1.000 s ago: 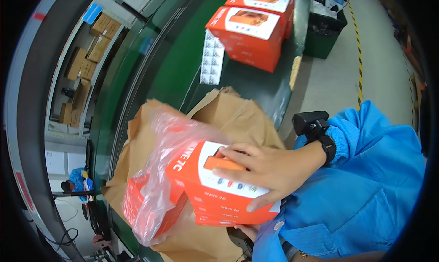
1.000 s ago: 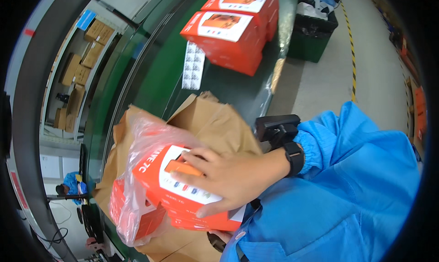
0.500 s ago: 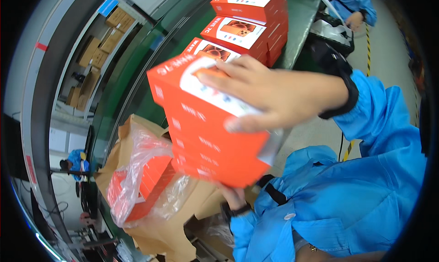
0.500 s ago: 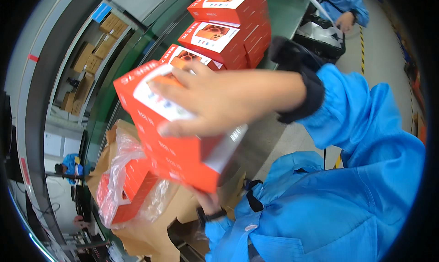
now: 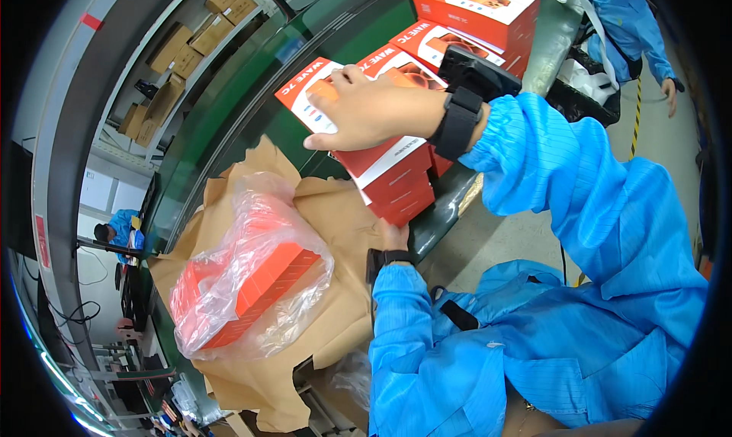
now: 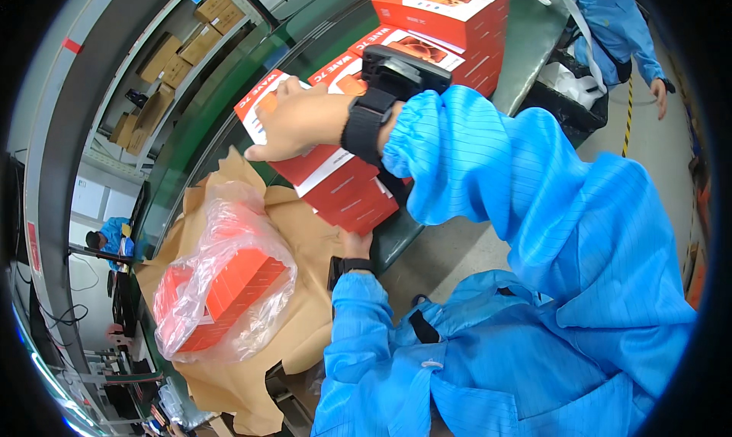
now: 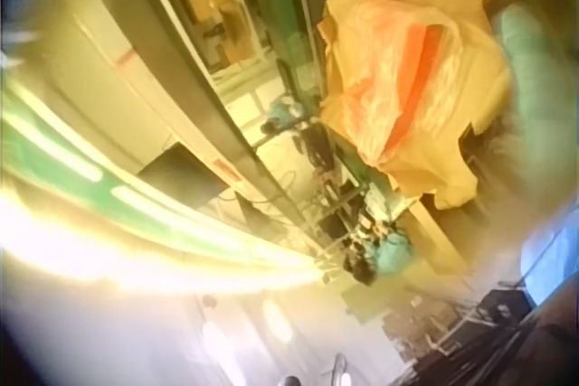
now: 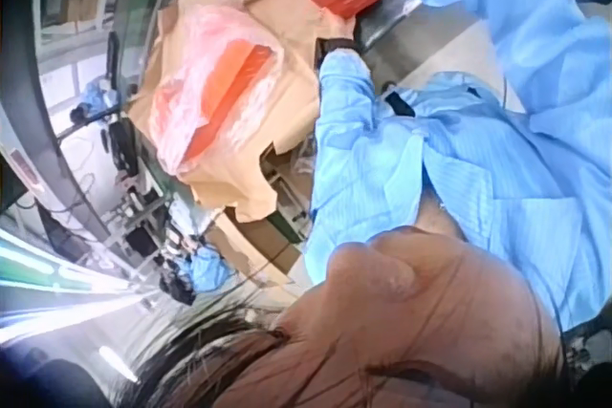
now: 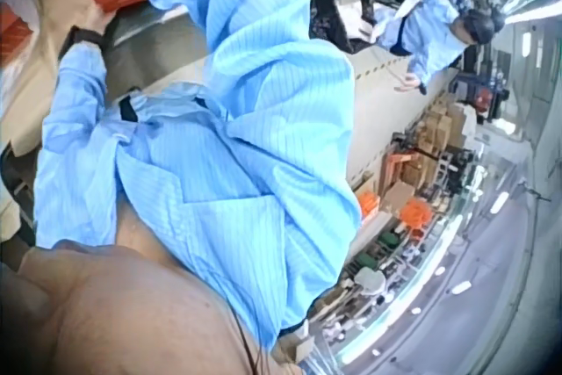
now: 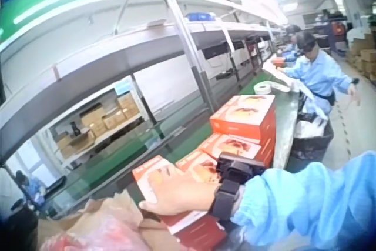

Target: Unpacking items from a larger box and labeling individual product boxes on an assembly line.

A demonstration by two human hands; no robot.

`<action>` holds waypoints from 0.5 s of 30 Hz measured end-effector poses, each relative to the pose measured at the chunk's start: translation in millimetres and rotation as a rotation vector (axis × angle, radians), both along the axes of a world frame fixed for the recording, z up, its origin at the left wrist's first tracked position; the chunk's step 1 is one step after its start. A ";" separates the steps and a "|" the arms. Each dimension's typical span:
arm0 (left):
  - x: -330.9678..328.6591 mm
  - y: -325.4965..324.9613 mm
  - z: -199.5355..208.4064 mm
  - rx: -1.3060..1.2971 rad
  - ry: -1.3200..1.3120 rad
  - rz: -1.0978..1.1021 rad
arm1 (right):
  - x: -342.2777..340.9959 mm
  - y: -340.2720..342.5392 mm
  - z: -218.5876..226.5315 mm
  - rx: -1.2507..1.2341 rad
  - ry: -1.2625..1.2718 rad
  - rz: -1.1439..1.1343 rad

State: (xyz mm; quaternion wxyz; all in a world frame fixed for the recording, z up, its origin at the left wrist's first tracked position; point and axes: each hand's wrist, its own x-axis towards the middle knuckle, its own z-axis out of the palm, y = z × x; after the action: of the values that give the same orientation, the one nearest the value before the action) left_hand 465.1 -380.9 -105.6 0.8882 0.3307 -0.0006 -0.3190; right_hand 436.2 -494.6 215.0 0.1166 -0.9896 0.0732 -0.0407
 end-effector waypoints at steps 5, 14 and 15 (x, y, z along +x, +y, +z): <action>13.5 -27.7 0.9 0.166 -0.193 0.086 | 5.4 -1.1 -12.7 -0.084 -0.057 0.015; -69.4 52.1 136.9 0.485 -0.649 -0.306 | -13.6 6.8 -34.1 -0.439 -0.357 -0.054; -66.8 80.5 148.2 0.436 -0.725 -0.410 | -11.0 17.4 -39.9 -0.436 -0.630 0.067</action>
State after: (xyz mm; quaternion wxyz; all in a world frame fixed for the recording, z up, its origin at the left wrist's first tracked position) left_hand 398.3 -300.5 42.6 0.6593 0.5926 -0.3092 -0.3444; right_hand 425.3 -477.3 175.1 -0.0787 -0.9321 -0.0089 -0.3534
